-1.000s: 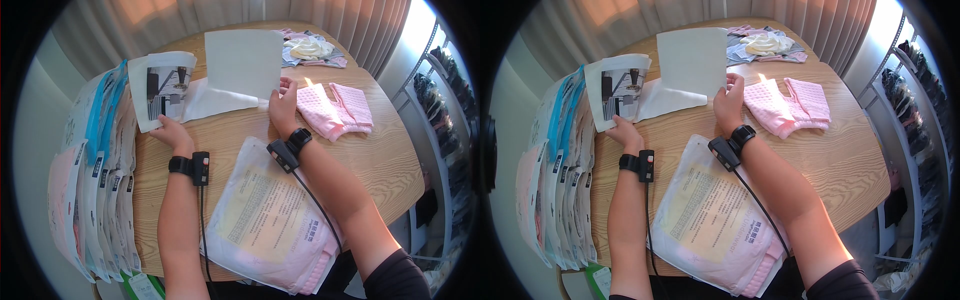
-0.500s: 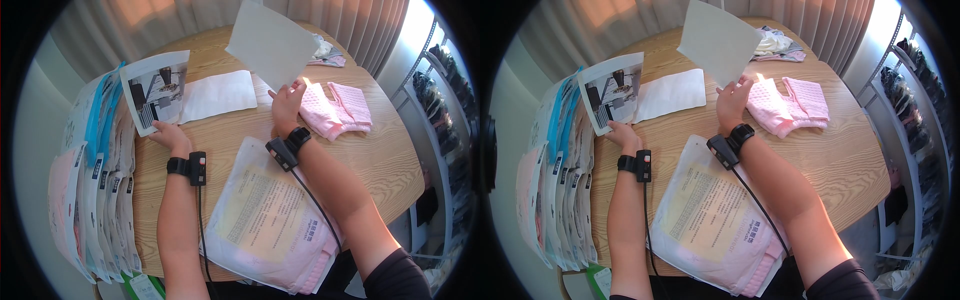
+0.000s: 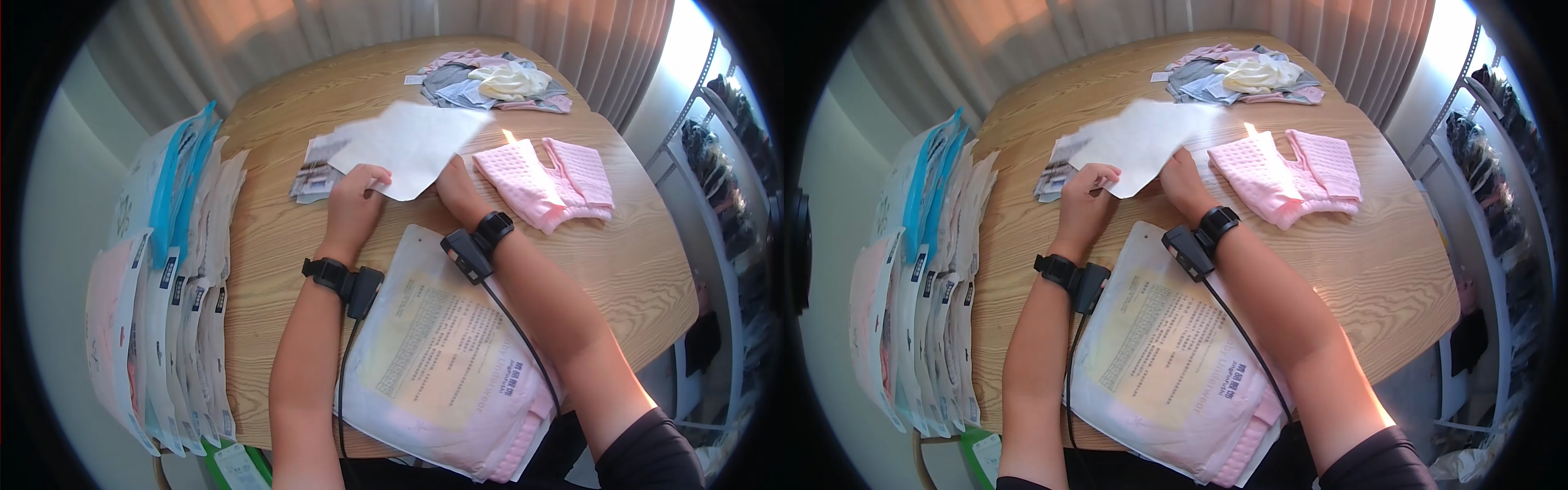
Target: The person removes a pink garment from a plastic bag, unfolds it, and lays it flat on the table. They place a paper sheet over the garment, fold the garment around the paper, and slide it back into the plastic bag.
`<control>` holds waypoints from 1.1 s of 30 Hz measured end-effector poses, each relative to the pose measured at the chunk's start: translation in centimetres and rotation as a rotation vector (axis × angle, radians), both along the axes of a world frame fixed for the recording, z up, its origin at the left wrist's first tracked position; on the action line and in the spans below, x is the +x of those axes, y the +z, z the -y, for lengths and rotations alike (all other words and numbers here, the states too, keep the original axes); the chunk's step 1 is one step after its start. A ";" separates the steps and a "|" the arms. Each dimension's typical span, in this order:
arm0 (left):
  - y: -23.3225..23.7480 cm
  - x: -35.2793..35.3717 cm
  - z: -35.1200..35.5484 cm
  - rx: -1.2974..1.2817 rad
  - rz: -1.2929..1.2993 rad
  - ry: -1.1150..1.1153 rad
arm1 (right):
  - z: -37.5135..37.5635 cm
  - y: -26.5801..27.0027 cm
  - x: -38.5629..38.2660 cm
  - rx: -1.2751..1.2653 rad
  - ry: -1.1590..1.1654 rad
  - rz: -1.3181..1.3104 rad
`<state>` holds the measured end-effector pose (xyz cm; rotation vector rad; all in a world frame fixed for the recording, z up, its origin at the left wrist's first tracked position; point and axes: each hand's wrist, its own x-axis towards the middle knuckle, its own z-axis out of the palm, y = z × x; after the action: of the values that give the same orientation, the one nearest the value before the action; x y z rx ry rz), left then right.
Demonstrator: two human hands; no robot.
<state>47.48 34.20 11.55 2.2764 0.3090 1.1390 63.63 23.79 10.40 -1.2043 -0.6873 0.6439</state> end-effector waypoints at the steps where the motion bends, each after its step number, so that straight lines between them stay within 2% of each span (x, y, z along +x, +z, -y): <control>1: 0.0 0.0 0.3 -0.007 -0.072 -0.056 | 0.0 0.2 0.1 -0.015 0.005 -0.010; 4: -0.2 0.2 0.5 -0.103 -0.085 -0.128 | 0.1 0.7 0.0 -0.043 0.016 -0.032; 6: -0.5 0.4 0.4 -0.122 -0.099 -0.147 | 0.3 1.2 -0.3 -0.004 0.077 -0.239; 7: -0.6 0.4 0.4 -0.150 -0.095 -0.167 | 0.0 0.8 0.2 -0.003 0.076 -0.239; 10: -0.9 0.4 0.3 -0.184 -0.109 -0.191 | -0.1 0.5 1.3 0.095 0.190 -0.303; 12: -1.0 0.4 0.2 -0.189 -0.126 -0.194 | 0.5 1.5 1.4 0.177 0.278 -0.454; 15: -1.6 0.4 -0.1 -0.266 -0.201 -0.225 | 1.9 2.9 0.7 0.298 0.351 -0.468; 17: -1.5 0.3 0.0 -0.217 -0.241 -0.238 | 0.8 1.0 1.5 0.226 0.334 -0.543; 18: -1.4 0.1 0.0 -0.218 -0.239 -0.237 | 0.4 -0.1 1.8 0.090 0.203 -0.385; 19: -1.0 -0.1 0.0 -0.219 -0.212 -0.186 | 0.3 0.0 1.6 -0.045 0.070 -0.226; 21: -0.7 -0.4 -0.3 -0.222 -0.184 -0.137 | 0.3 0.0 1.0 -0.061 -0.016 -0.213; 23: -0.4 -0.6 -1.6 0.043 0.227 0.329 | 0.2 -0.3 0.7 -0.059 -0.136 -0.138; 24: -0.3 -1.1 -2.2 0.043 0.228 0.328 | 0.2 -0.4 0.8 -0.059 -0.137 -0.137; 26: -1.0 -2.2 -4.2 -0.012 0.194 0.701 | 0.1 -0.5 0.9 -0.027 -0.158 -0.109; 27: -2.0 -2.7 -6.0 -0.012 0.195 0.701 | 0.2 -0.5 0.9 -0.027 -0.158 -0.107; 29: -3.9 -3.0 -8.9 -0.062 0.277 0.875 | 0.5 0.1 0.5 -0.010 -0.245 -0.140; 30: -4.2 -3.2 -9.1 -0.063 0.277 0.875 | 0.6 0.4 0.4 -0.012 -0.245 -0.140; 32: -2.6 -3.6 -8.1 -0.588 0.353 0.560 | 0.7 0.5 0.5 0.056 -0.294 -0.255; 33: -2.4 -3.7 -8.1 -0.588 0.353 0.561 | 0.7 0.6 0.5 0.056 -0.293 -0.255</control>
<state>43.81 42.31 9.10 1.4744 1.0297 1.4510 64.14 23.09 10.97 -1.1200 -0.3053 0.5161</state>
